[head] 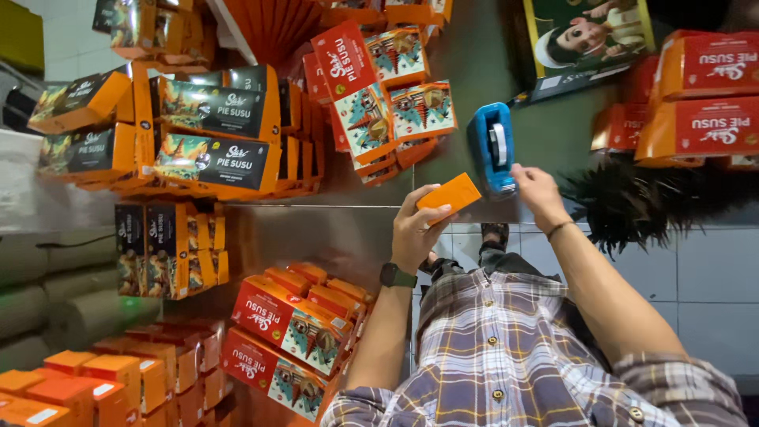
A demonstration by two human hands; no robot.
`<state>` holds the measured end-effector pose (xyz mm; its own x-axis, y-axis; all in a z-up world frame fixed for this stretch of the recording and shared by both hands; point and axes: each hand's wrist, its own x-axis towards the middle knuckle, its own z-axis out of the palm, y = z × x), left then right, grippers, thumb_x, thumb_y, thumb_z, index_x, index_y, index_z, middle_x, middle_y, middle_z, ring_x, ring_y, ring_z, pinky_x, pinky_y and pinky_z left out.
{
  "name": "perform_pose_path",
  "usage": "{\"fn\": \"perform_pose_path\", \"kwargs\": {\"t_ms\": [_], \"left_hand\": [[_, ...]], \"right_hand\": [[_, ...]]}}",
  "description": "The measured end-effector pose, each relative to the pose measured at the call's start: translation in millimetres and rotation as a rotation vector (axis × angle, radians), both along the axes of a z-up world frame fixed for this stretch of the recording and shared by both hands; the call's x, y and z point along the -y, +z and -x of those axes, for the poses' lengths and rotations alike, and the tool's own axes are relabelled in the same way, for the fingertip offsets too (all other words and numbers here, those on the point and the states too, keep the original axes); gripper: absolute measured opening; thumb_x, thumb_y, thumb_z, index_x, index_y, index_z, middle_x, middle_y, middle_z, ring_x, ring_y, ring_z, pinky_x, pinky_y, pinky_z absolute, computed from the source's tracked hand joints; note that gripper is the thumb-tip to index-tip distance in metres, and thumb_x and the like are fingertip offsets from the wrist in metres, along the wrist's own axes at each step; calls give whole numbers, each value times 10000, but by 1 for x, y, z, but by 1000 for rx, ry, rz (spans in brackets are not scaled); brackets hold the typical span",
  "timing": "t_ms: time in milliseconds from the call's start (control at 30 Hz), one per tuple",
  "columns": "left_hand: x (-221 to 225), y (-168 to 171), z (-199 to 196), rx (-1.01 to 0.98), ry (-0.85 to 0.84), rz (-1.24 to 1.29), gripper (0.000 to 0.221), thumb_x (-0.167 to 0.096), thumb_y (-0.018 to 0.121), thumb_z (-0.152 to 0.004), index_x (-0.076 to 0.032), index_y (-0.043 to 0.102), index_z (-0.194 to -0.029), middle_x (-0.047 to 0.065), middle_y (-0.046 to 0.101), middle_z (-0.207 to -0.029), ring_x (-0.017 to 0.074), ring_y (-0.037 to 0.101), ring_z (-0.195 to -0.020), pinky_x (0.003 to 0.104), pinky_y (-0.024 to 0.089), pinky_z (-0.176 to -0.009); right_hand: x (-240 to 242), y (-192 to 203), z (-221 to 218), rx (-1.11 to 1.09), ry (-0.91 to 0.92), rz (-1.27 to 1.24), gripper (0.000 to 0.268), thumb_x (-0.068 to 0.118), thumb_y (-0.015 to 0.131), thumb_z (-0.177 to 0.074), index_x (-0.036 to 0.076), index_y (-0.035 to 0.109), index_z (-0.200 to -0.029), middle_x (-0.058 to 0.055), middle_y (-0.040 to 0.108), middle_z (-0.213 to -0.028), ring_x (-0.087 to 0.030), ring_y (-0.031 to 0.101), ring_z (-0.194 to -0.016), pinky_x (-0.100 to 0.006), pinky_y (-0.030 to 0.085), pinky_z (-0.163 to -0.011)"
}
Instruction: The person tapes orange and red boxes shut using a tape dispenser and moves them onto a stack.
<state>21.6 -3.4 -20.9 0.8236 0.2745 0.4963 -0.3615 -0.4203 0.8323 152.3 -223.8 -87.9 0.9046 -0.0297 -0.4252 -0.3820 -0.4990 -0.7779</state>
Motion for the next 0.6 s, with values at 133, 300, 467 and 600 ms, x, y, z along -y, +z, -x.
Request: {"fn": "perform_pose_path", "kwargs": {"t_ms": [133, 300, 467, 600], "left_hand": [[12, -29, -9, -14, 15, 52, 195, -105, 900, -772, -155, 827, -945, 139, 689, -1258, 294, 729, -1043, 328, 592, -881], [3, -28, -10, -68, 48, 119, 190, -69, 883, -801, -99, 812, -975, 155, 680, -1271, 290, 720, -1036, 320, 593, -869], [8, -33, -14, -71, 51, 139, 199, -51, 873, -803, -90, 810, -987, 152, 672, -1278, 293, 719, -1050, 334, 600, -871], [9, -29, -12, -69, 57, 136, 257, -11, 860, -803, -93, 783, -1034, 155, 647, -1294, 272, 703, -1066, 352, 602, -869]], "right_hand": [[-5, -39, -1, -105, 64, 105, 479, 700, 719, -916, 290, 774, -1158, -91, 748, -1092, -347, 679, -1101, -471, 529, -889], [9, -46, 20, -57, -8, 93, 284, 521, 741, -927, 282, 796, -1070, -27, 761, -961, -284, 704, -982, -411, 523, -806], [11, -51, 41, -66, -58, -10, 321, 463, 782, -917, 166, 803, -1035, -43, 739, -856, -174, 649, -825, -328, 494, -722], [11, -63, 30, -101, 4, 214, 348, 590, 783, -847, 251, 812, -923, -40, 740, -766, -278, 728, -811, -368, 542, -672]]}}
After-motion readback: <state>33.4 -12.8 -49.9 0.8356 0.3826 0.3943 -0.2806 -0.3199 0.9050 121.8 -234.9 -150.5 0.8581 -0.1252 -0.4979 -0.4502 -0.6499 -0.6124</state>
